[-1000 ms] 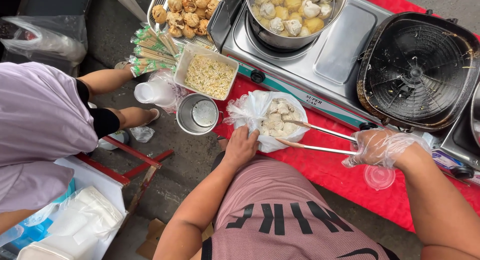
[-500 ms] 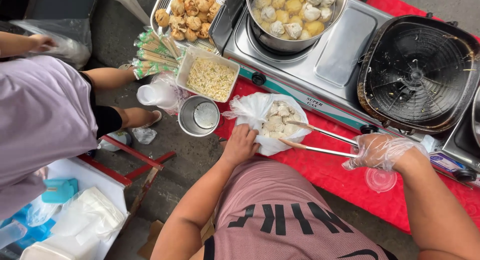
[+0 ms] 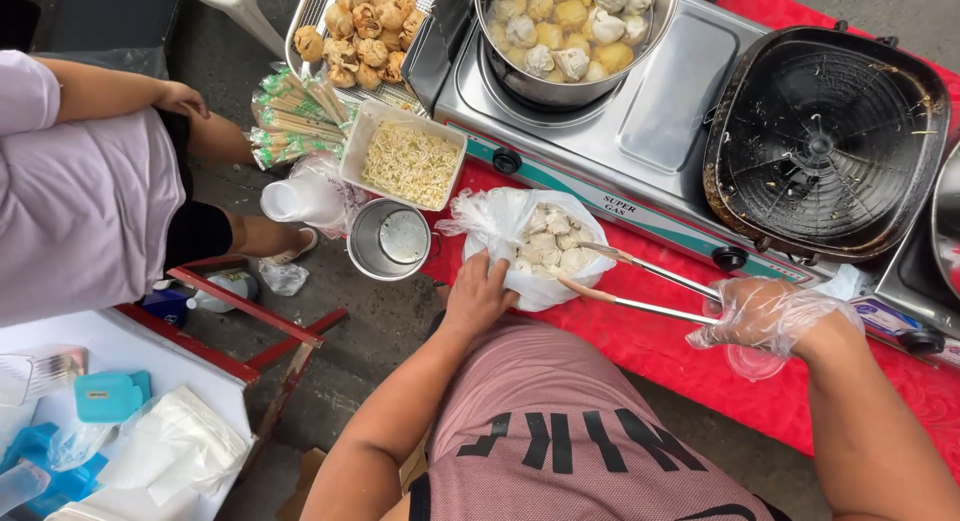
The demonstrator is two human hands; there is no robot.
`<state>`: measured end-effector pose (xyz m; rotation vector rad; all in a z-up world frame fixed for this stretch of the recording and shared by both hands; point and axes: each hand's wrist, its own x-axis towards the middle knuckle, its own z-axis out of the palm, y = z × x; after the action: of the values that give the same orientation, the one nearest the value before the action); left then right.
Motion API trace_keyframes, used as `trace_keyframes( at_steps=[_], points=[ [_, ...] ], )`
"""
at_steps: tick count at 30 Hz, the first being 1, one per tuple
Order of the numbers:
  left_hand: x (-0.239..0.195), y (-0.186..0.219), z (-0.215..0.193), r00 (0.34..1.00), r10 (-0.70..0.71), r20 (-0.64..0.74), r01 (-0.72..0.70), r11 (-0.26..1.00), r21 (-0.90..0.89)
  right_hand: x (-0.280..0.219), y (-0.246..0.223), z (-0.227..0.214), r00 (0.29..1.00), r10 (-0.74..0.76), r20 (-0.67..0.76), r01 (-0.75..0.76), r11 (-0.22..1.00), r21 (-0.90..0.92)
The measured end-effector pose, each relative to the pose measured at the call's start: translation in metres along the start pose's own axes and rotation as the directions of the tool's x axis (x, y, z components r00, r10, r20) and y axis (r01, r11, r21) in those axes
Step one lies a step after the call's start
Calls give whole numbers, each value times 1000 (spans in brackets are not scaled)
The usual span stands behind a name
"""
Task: Transferring dumplings from a plastic bag into a pot of boiling water using metal tongs at a food stall.
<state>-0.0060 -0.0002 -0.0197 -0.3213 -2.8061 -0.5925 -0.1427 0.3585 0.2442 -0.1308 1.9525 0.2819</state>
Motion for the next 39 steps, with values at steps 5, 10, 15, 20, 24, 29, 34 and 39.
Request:
trace_keyframes(
  at_steps=[5, 10, 15, 20, 24, 29, 34, 39],
  points=[
    [-6, -14, 3, 992, 115, -48, -110, 989, 97, -3, -4, -2, 1000, -14, 24, 14, 1000, -3],
    [7, 16, -16, 999, 32, -17, -32, 999, -30, 3, -13, -7, 998, -58, 15, 57, 998, 4],
    [29, 39, -37, 936, -331, 123, 349, 922, -168, 5, -12, -3, 998, -63, 3, 63, 998, -5],
    [2, -4, 0, 997, -68, 47, 69, 997, -20, 12, 7, 13, 996, -80, -31, 80, 997, 14],
    [8, -11, 14, 997, -46, -67, 48, 998, 29, 1, 4, 10, 999, -36, -24, 35, 999, -7],
    [26, 7, -30, 985, -103, 140, 127, 977, -174, 5, 0, 6, 996, -80, -30, 80, 997, 16],
    [28, 15, -30, 982, -167, 87, 173, 983, -64, -18, -18, -13, 999, -42, -7, 42, 999, 7],
    [41, 15, -30, 932, -348, 103, 353, 935, -39, -27, -18, -15, 1000, 11, -16, -10, 999, 32]
  ],
)
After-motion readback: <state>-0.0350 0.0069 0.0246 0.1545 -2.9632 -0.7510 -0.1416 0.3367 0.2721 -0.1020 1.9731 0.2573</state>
